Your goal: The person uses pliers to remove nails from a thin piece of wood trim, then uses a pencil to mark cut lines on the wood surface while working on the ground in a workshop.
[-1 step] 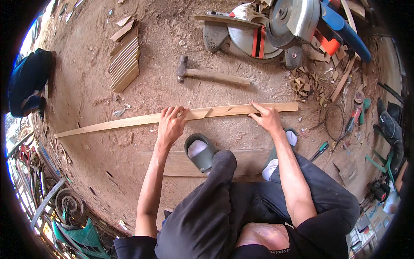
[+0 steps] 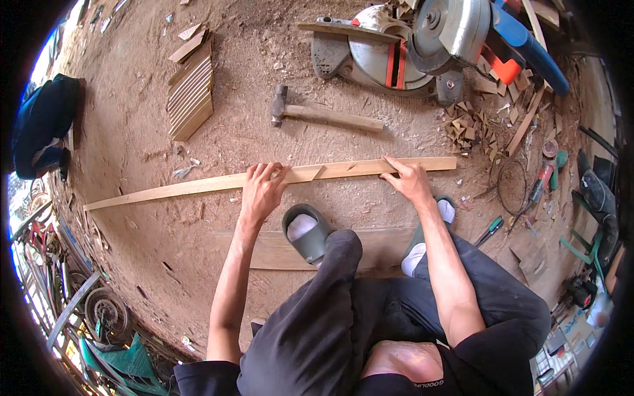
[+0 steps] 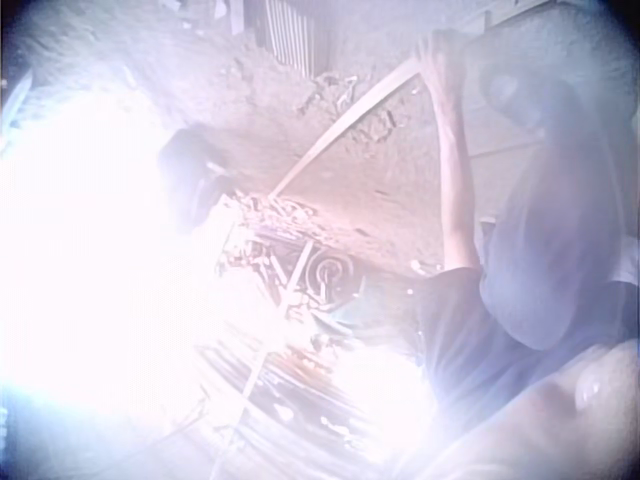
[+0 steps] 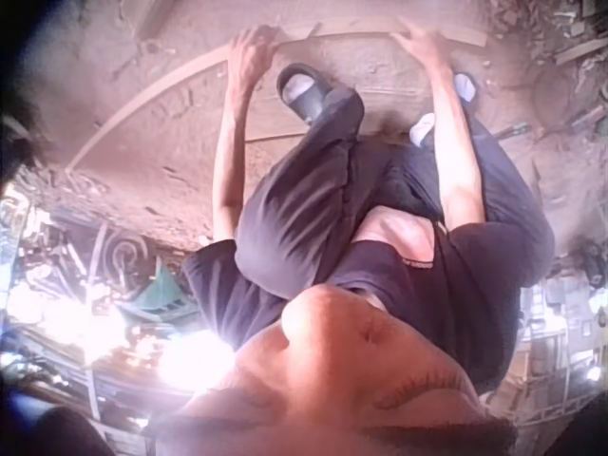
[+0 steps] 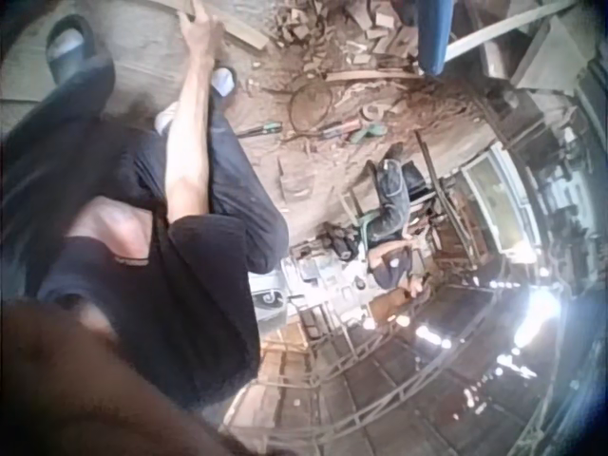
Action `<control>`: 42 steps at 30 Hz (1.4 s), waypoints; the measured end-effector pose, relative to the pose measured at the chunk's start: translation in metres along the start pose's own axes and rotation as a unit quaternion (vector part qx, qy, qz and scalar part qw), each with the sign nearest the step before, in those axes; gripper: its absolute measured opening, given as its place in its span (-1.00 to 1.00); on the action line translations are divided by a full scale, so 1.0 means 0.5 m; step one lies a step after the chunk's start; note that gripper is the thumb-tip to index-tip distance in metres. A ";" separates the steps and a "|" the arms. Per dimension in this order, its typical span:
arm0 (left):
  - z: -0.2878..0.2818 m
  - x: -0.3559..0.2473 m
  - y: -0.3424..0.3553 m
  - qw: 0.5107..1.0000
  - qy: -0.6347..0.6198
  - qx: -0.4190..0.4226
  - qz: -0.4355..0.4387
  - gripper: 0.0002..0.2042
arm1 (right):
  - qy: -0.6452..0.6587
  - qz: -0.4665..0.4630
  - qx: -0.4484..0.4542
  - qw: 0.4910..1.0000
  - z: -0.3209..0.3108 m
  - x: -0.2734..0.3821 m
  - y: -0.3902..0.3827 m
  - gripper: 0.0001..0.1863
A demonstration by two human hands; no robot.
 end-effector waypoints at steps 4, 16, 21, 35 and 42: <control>0.000 -0.001 -0.001 1.000 -0.002 -0.007 0.000 -0.59 | 0.001 -0.016 -0.013 1.000 0.001 0.012 0.000 -0.47; 0.003 -0.002 0.005 1.000 0.010 -0.003 0.015 -0.59 | 0.005 -0.019 -0.031 0.999 -0.002 0.008 -0.001 -0.44; 0.021 -0.016 0.012 0.997 0.014 -0.021 0.074 -0.64 | 0.015 -0.013 -0.061 0.998 -0.020 0.004 -0.007 -0.46; 0.057 -0.285 0.146 0.980 0.118 -0.025 0.158 -0.78 | 0.311 0.211 0.035 0.926 -0.074 -0.089 -0.104 -0.78; 0.050 -0.300 0.152 0.976 0.157 -0.022 0.151 -0.83 | 0.311 0.166 0.140 0.925 0.278 0.114 -0.098 -0.70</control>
Point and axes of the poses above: each hand's wrist, its own y-axis towards the middle knuckle, its own z-axis out of the palm, x = y × z, the point moved 5 cm from there along y, towards the middle knuckle, and after that the axes turned 13 degrees about y, right-handed, at the moved point
